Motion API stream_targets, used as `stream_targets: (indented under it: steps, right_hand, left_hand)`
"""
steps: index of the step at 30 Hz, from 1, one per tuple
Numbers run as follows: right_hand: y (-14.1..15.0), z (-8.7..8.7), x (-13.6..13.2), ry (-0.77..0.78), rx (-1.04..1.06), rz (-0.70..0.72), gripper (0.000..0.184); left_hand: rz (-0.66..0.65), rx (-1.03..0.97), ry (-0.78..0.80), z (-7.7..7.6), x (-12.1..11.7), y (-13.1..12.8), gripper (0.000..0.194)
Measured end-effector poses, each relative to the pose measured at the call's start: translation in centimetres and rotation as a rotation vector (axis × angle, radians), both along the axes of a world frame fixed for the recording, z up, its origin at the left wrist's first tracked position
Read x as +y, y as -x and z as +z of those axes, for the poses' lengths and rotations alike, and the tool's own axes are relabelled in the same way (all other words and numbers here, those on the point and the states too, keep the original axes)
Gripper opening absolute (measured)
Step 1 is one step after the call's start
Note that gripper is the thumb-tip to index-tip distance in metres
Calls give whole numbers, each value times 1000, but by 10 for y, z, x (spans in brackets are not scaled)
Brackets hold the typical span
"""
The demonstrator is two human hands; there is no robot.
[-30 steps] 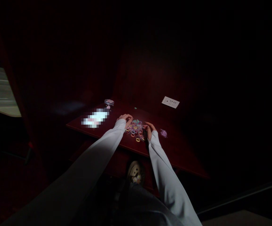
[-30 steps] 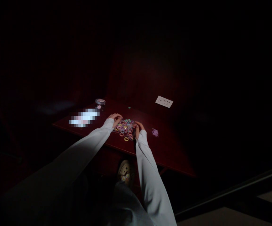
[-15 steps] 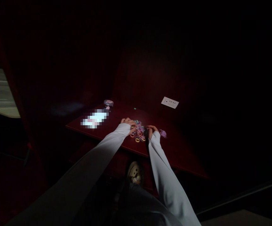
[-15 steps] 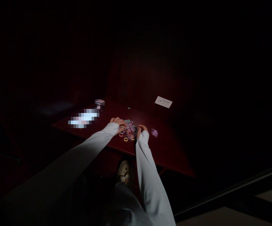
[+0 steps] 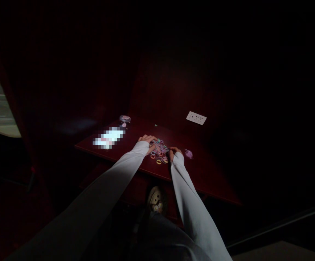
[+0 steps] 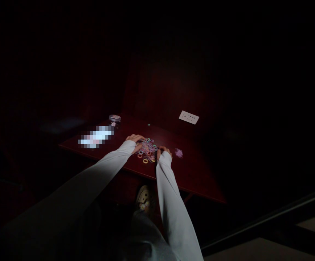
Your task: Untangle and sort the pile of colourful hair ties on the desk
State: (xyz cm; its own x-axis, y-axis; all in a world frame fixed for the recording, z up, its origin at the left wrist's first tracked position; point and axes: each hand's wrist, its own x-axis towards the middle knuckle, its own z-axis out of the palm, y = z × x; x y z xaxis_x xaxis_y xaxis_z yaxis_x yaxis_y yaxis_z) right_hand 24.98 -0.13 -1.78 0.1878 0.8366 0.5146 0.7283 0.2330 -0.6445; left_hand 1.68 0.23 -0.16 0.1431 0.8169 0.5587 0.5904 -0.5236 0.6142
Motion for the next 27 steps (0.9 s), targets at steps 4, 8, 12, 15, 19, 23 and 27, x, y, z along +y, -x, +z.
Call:
stream_targets:
  steps: [4, 8, 12, 15, 19, 23, 27]
  right_hand:
    - [5, 3, -3, 56, -33, -7, 20]
    - [12, 9, -7, 69, -57, 6, 23]
    - [18, 13, -12, -41, -80, 130, 21]
    - [23, 16, -17, -46, -147, 177, 18]
    - [31, 22, -22, -24, -281, 189, 19]
    - [38, 26, -25, -3, -400, 195, 22]
    - [40, 26, -24, -15, -405, 188, 26]
  left_hand:
    - [-70, 1, -1, -1, -1, -1, 23]
    - [-8, -8, 53, -3, 3, 0, 18]
    - [15, -8, 66, -4, 7, 2, 18]
    - [12, -1, 61, -3, 7, 2, 17]
    - [28, 22, 94, 0, 4, 0, 16]
    - [29, 87, 113, 5, 0, -1, 15]
    - [34, 152, 116, 6, -2, 0, 18]
